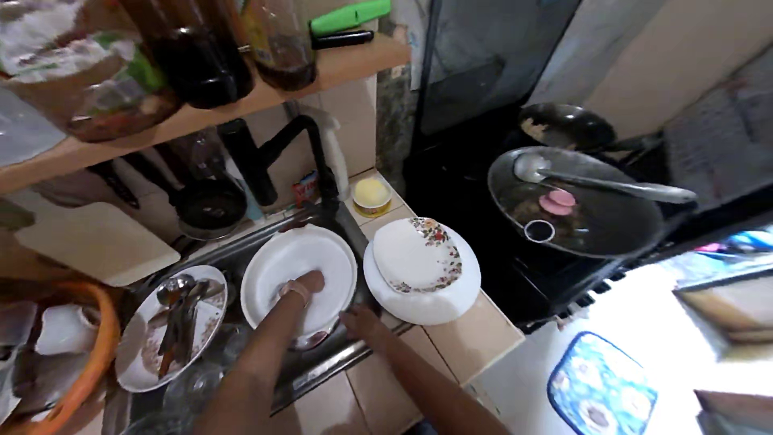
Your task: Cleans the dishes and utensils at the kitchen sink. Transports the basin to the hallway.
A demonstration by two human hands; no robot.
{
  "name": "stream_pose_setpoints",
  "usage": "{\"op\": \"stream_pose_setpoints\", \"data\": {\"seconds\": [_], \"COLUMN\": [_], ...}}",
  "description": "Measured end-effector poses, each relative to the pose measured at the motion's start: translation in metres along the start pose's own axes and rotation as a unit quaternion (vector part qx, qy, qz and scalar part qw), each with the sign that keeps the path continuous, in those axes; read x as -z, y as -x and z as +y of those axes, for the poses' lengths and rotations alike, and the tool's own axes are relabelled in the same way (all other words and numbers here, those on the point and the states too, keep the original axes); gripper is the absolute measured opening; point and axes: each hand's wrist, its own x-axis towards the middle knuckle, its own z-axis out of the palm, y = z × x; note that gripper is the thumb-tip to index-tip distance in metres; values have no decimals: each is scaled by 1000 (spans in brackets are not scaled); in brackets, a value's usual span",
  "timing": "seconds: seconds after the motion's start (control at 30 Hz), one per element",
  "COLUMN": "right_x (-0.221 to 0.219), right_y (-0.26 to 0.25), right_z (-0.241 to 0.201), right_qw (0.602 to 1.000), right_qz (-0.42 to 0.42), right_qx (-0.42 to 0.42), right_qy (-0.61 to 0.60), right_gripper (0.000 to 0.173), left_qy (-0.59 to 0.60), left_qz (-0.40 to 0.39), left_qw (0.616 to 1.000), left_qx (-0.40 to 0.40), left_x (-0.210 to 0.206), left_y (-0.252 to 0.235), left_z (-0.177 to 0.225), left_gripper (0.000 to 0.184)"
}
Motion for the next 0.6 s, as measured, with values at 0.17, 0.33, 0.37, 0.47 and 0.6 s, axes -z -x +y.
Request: {"op": "stream_pose_setpoints", "data": {"seconds": [0.17,0.33,0.37,0.47,0.6], "right_x": [-24,-52,-56,-65,-77], "right_y": [-2,-14,-17,-20,-21], "right_z": [-2,-3,-2,-2,-2], "right_qw": [963,911,910,915,908], "right_qz": [-15,21,22,9,38], "right_qx": [-65,-94,-101,-124,-117], "right_qy": [-259,-400,-402,-384,-401], "right_gripper": [55,48,49,51,48], "left_qy": [-116,-57,-38,-18,67], "left_qz": [-85,17,33,26,128], "left_qw": [989,997,997,997,988], "left_qx": [-40,-42,-57,-72,-44], "left_x": [7,15,16,28,46], "left_y": [19,28,23,17,15], "left_z": [2,-22,-30,-43,-55], "left_gripper": [34,35,34,33,30]}}
